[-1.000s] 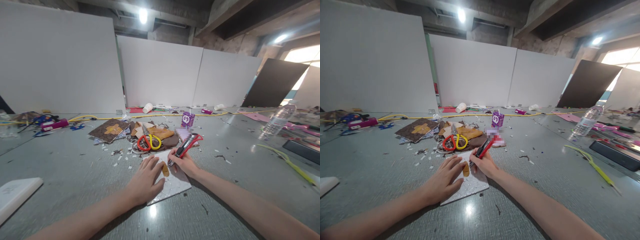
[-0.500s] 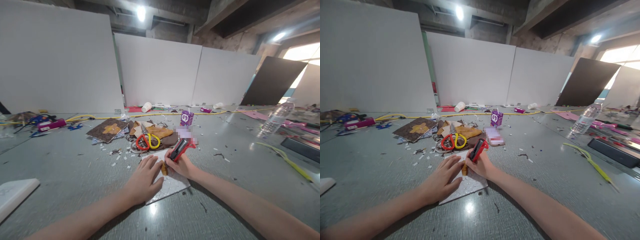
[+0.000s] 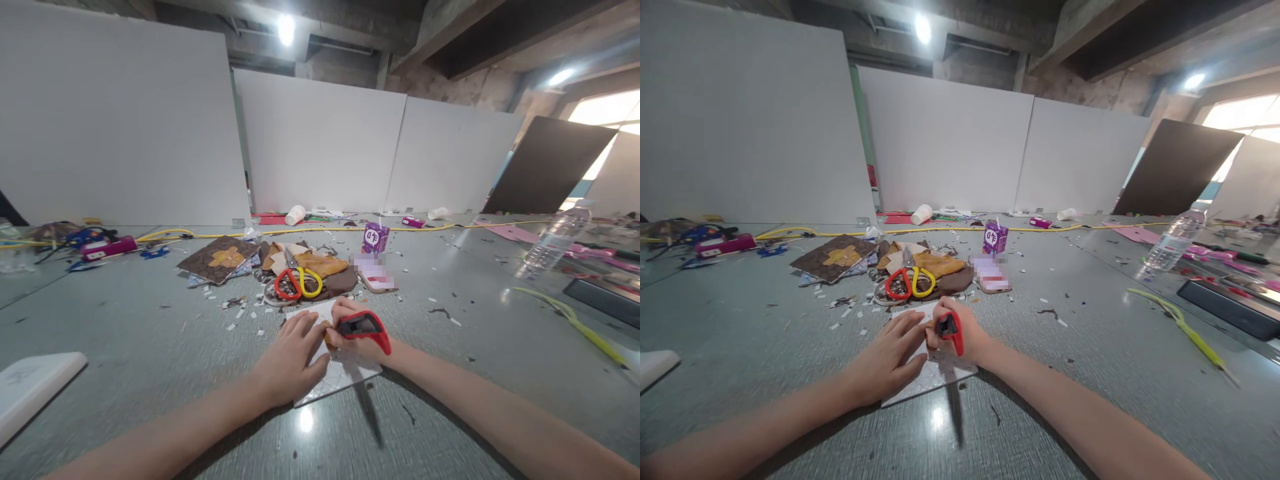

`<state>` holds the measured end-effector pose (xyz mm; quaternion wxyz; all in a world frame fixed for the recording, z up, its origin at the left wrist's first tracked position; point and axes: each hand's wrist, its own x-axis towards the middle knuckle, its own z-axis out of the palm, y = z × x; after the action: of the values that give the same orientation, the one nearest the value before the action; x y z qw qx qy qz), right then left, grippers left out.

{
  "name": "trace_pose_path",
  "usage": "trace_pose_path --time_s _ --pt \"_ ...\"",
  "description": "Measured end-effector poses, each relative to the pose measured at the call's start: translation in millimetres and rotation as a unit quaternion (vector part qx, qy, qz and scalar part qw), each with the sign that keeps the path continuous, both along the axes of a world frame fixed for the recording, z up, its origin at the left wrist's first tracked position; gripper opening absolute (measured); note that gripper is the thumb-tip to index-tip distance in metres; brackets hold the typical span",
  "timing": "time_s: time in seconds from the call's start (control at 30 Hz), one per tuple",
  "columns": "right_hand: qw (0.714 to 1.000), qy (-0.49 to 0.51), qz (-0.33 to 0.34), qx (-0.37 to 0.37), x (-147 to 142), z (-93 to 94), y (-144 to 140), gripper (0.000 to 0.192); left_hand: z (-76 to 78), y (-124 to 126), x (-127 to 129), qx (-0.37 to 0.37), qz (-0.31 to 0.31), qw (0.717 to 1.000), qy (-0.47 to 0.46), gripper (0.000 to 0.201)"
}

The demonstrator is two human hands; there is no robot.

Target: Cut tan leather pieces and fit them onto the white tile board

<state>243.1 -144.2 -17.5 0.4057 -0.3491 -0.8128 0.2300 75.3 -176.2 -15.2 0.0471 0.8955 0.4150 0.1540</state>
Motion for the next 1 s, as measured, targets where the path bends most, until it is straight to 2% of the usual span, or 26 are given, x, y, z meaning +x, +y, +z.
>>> trace_pose_path --time_s 0.07,0.17,0.3,0.43,0.53,0.73,1.0 --pt "1.000 0.010 -0.011 0.003 2.1 1.6 0.4 0.014 0.0 0.4 0.1 -0.002 0.000 1.000 0.001 0.035" --pt "0.997 0.064 -0.028 -0.029 5.8 2.6 1.1 0.012 0.0 1.0 0.2 0.003 -0.006 1.000 -0.011 0.036" --pt "0.974 0.179 -0.045 -0.133 6.2 -1.4 0.1 0.014 -0.8 0.8 0.1 0.006 -0.010 1.000 -0.020 0.036" --pt "0.962 0.176 -0.043 -0.204 3.3 -3.7 -3.2 0.013 -0.7 0.0 -0.1 0.001 -0.007 1.000 -0.015 0.036" --pt "0.968 0.138 -0.061 -0.199 3.5 -3.5 -4.5 0.012 -0.5 0.2 0.1 -0.001 -0.005 1.000 -0.011 0.036" --pt "0.990 0.049 -0.056 -0.120 5.8 -5.1 -5.5 0.009 -1.3 1.3 0.4 -0.001 0.000 1.000 -0.007 0.036" --pt "0.993 0.041 -0.053 -0.092 6.6 -6.0 -4.6 0.010 -2.3 0.9 -0.1 0.007 -0.003 1.000 -0.017 0.035"
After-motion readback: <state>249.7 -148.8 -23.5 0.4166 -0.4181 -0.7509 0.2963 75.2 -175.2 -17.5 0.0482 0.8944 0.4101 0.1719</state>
